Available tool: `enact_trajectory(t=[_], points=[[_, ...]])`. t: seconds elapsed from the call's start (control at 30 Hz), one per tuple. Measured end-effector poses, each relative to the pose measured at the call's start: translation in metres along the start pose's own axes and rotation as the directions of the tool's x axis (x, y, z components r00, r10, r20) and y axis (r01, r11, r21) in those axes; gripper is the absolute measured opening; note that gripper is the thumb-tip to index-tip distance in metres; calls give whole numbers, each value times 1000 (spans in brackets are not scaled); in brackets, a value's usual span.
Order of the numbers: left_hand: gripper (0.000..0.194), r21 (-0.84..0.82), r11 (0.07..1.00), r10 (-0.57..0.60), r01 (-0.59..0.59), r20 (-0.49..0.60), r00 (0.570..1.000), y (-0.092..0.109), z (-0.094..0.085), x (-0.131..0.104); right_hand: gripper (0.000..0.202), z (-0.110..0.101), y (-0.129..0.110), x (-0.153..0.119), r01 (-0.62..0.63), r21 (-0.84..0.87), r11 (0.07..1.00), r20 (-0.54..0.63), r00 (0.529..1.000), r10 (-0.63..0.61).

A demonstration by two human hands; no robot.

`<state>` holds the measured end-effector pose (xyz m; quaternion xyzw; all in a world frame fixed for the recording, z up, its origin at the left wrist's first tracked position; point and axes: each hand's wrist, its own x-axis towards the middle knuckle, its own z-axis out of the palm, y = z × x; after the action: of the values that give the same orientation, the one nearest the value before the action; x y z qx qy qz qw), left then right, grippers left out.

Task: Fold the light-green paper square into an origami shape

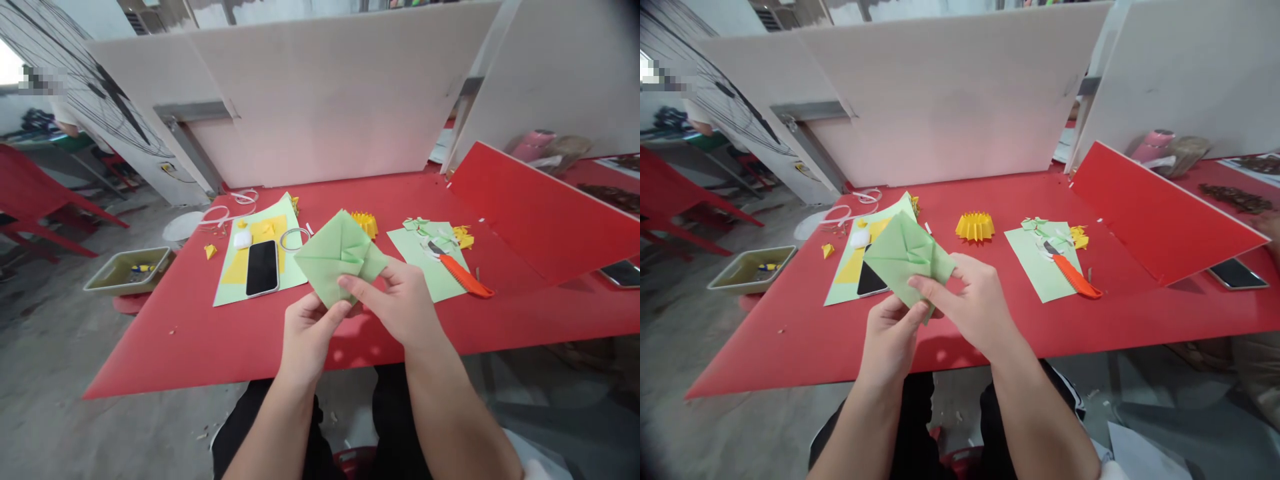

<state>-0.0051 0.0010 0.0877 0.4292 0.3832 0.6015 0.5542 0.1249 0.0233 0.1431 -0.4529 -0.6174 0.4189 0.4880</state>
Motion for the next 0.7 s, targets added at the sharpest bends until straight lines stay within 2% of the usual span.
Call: enact_trajectory(t=[0.2, 0.3, 0.37, 0.43, 0.57, 0.7], points=[[8, 69, 997, -45, 46, -11, 999, 1, 1, -2, 19, -3, 9, 0, 70, 29, 997, -161, 985, -65], [7, 55, 998, -43, 44, -16, 999, 1, 3, -2, 19, -4, 13, 2, 101, 55, 993, -173, 981, -91], [8, 28, 999, -20, 21, -37, 999, 0, 4, -1, 20, -4, 12, 2, 60, 118, 991, -117, 992, -46], [7, 3, 1000, 10, -9, -75, 997, -3, 5, 0, 17, -3, 9, 4, -24, 193, 981, -6, 1000, 26], [9, 7, 998, 63, -63, -204, 977, -7, 4, 3, 19, 1, 7, 9, -178, 206, 962, 213, 968, 134], [10, 107, 992, 100, -73, -270, 958, -6, 2, 5, 24, 7, 16, 13, -251, 262, 932, 235, 953, 191]])
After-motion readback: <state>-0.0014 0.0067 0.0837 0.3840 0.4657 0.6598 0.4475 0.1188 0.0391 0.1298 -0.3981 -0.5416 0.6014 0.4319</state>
